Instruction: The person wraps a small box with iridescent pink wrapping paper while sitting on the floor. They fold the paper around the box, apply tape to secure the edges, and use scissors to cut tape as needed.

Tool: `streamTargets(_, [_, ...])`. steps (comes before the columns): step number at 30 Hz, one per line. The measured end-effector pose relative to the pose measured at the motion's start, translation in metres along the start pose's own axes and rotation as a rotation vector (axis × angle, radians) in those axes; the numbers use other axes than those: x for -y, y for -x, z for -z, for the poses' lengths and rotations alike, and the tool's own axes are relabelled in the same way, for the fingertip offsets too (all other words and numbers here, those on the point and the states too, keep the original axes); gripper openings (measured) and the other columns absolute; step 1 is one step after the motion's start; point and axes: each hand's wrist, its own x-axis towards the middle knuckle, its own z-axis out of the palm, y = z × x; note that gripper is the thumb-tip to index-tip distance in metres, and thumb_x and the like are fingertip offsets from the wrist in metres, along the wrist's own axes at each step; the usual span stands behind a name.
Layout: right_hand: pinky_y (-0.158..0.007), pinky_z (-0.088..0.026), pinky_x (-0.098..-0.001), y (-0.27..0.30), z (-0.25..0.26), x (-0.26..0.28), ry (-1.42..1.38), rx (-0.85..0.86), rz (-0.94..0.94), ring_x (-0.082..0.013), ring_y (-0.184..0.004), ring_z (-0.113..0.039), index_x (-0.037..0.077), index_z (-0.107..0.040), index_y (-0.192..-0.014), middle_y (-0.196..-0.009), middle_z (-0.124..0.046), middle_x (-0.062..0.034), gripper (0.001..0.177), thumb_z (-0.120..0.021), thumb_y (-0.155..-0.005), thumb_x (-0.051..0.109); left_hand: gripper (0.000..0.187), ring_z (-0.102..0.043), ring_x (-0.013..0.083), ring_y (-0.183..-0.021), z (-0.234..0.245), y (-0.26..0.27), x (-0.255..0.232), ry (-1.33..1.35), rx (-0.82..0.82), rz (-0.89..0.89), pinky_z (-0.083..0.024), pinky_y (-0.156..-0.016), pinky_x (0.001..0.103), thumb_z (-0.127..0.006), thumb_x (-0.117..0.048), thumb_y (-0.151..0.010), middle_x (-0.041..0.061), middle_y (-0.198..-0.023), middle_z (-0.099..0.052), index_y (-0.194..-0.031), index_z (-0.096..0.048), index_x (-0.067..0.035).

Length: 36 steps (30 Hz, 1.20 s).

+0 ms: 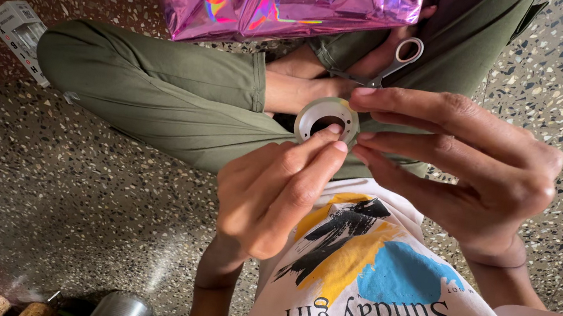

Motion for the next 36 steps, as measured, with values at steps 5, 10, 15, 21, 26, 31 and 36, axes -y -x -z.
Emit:
streamTargets(5, [-0.083,-0.062,-0.0359,0.002,-0.002,-0.005,-0.014,0.043,-0.011,-0.0279,-0.101,-0.072,-0.004,-0.073,-0.092,-0.109,-0.07,-0.0186,0.02,-0.083,-0.074,-0.005,0.024,-0.075,0.0277,-0.097,-0.003,0.005,0.007,-0.028,0.024,-0.067,-0.061,-0.084,0.036,-0.071,0.006,-0.104,0.024,-0.119,-0.07,-0.127,-0.062,0.007])
streamTargets(10, [-0.087,-0.058,-0.0389,0.002,-0.012,-0.021,0.056,0.079,0.114,-0.0292,-0.104,-0.066,-0.006,-0.07,-0.096,-0.112,-0.062,-0.0185,0.027,-0.085,-0.074,-0.004,0.024,-0.075,0.0286,-0.091,-0.004,0.008,0.018,0.009,0.02,-0.092,-0.061,-0.078,0.036,-0.07,0.005,-0.098,0.024,-0.113,-0.071,-0.121,-0.062,0.008])
streamTargets(15, [-0.092,-0.055,-0.0397,0.009,-0.02,-0.032,-0.072,0.112,0.011,-0.0303,-0.108,-0.063,-0.007,-0.064,-0.098,-0.115,-0.055,-0.0191,0.025,-0.078,-0.078,-0.004,0.025,-0.076,0.027,-0.095,-0.01,0.013,0.023,0.057,0.006,-0.036,-0.06,-0.076,0.034,-0.069,0.004,-0.101,0.021,-0.118,-0.072,-0.125,-0.062,0.006])
streamTargets(21, [-0.104,-0.049,-0.0331,0.019,-0.028,-0.044,-0.335,0.135,-0.109,-0.023,-0.118,-0.056,-0.001,-0.061,-0.102,-0.117,-0.051,-0.0119,0.016,-0.07,-0.092,0.007,0.025,-0.076,0.0261,-0.092,-0.021,0.02,0.029,0.165,-0.072,0.015,-0.06,-0.076,0.035,-0.067,0.012,-0.095,0.019,-0.112,-0.072,-0.119,-0.062,0.005])
streamTargets(26, [-0.103,-0.046,-0.0267,0.029,-0.029,-0.054,-0.698,0.154,-0.229,-0.0136,-0.112,-0.049,-0.002,-0.06,-0.102,-0.124,-0.047,-0.0082,0.013,-0.065,-0.101,0.011,0.029,-0.077,0.0237,-0.094,-0.03,0.026,0.026,0.223,-0.14,0.096,-0.061,-0.074,0.031,-0.076,0.012,-0.092,0.014,-0.11,-0.073,-0.115,-0.064,0.0])
streamTargets(31, [-0.099,-0.043,-0.0251,0.03,-0.03,-0.062,-0.812,0.181,-0.294,-0.0131,-0.109,-0.047,-0.003,-0.06,-0.098,-0.124,-0.05,-0.01,0.016,-0.065,-0.098,0.012,0.027,-0.077,0.0217,-0.091,-0.038,0.033,0.031,0.259,-0.211,0.113,-0.059,-0.072,0.029,-0.079,0.009,-0.092,0.008,-0.103,-0.074,-0.111,-0.065,-0.005])
streamTargets(36, [-0.1,-0.046,-0.0278,0.033,-0.032,-0.067,-1.063,0.2,-0.372,-0.0142,-0.108,-0.05,-0.003,-0.058,-0.096,-0.123,-0.051,-0.0119,0.027,-0.065,-0.1,0.023,0.024,-0.066,0.0132,-0.071,-0.047,0.052,0.042,0.505,-0.237,0.273,-0.05,-0.062,0.025,-0.076,0.011,-0.088,0.009,-0.096,-0.073,-0.102,-0.065,-0.005])
